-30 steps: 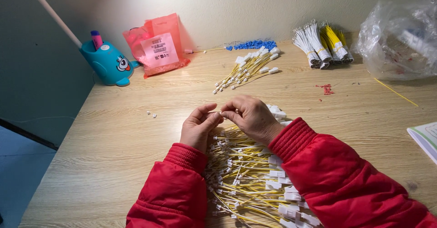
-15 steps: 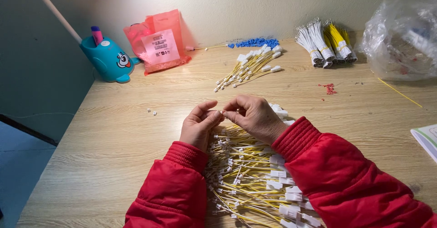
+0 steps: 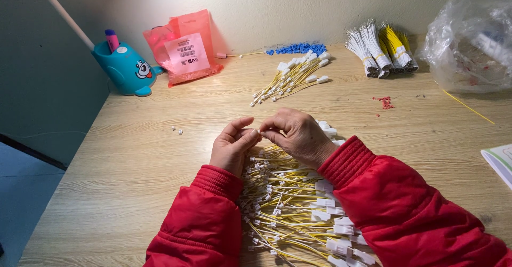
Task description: The person assembles wire harnesses by inserting small red plastic connectors onto yellow wires with white ends. They repeatedly pick up a wire, slide a connector onto it, and place the finished piece on the table. The workspace includes bundles of wires, loose connectors, and packaging materials.
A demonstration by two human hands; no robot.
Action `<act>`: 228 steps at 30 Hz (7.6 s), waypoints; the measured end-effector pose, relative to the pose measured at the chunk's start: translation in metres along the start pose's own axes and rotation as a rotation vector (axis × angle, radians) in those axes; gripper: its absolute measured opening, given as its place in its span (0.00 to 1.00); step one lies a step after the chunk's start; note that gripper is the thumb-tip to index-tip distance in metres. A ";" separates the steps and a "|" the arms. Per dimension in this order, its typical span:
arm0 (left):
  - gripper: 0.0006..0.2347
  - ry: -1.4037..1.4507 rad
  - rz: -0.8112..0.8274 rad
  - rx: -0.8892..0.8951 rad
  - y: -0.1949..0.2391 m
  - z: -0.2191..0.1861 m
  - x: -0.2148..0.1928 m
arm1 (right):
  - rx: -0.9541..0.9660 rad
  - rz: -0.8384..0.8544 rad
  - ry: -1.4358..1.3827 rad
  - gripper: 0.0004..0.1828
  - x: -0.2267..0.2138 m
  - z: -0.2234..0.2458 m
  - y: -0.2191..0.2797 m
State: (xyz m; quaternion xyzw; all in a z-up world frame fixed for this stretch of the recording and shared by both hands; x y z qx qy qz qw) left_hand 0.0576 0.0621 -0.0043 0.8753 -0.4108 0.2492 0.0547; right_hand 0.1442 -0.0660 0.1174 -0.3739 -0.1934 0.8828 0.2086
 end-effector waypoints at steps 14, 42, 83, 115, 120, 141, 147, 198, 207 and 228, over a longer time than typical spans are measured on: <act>0.17 -0.026 0.016 -0.008 0.002 -0.003 0.004 | 0.092 0.041 0.033 0.03 0.001 -0.005 0.001; 0.17 -0.169 0.163 0.092 0.009 -0.017 0.029 | 0.465 0.192 0.006 0.04 -0.005 -0.022 0.006; 0.20 -0.117 0.014 0.029 -0.009 0.007 -0.002 | 0.180 0.012 0.390 0.05 -0.086 -0.076 0.025; 0.04 -0.132 -0.178 -0.123 0.017 -0.018 0.006 | 0.602 -0.093 0.345 0.15 -0.149 -0.135 0.062; 0.04 -0.139 -0.178 -0.056 0.015 -0.020 0.006 | 0.992 -0.027 0.614 0.19 -0.198 -0.205 0.109; 0.08 -0.227 -0.115 -0.052 0.017 -0.020 0.012 | 0.853 0.162 0.705 0.09 -0.170 -0.179 0.095; 0.08 -0.221 -0.113 -0.053 0.018 -0.020 0.014 | 0.712 0.127 0.790 0.11 -0.162 -0.204 0.096; 0.04 -0.406 0.029 -0.051 -0.004 0.001 0.010 | -0.452 0.164 0.581 0.19 0.021 0.018 0.004; 0.03 -0.378 0.022 -0.021 -0.003 0.000 0.011 | -0.379 0.155 0.496 0.18 0.022 0.006 0.004; 0.06 -0.195 0.120 -0.032 -0.003 0.007 0.008 | -0.086 0.108 0.008 0.06 0.011 -0.006 -0.004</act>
Point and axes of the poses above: each hand's wrist, its own y-axis away from the middle knuckle, its own x-axis out of the palm, z = x × y, the point moved 8 cm from there along -y, towards the middle knuckle, and after that the axes turned 6 degrees about z, right-handed, at the moved point
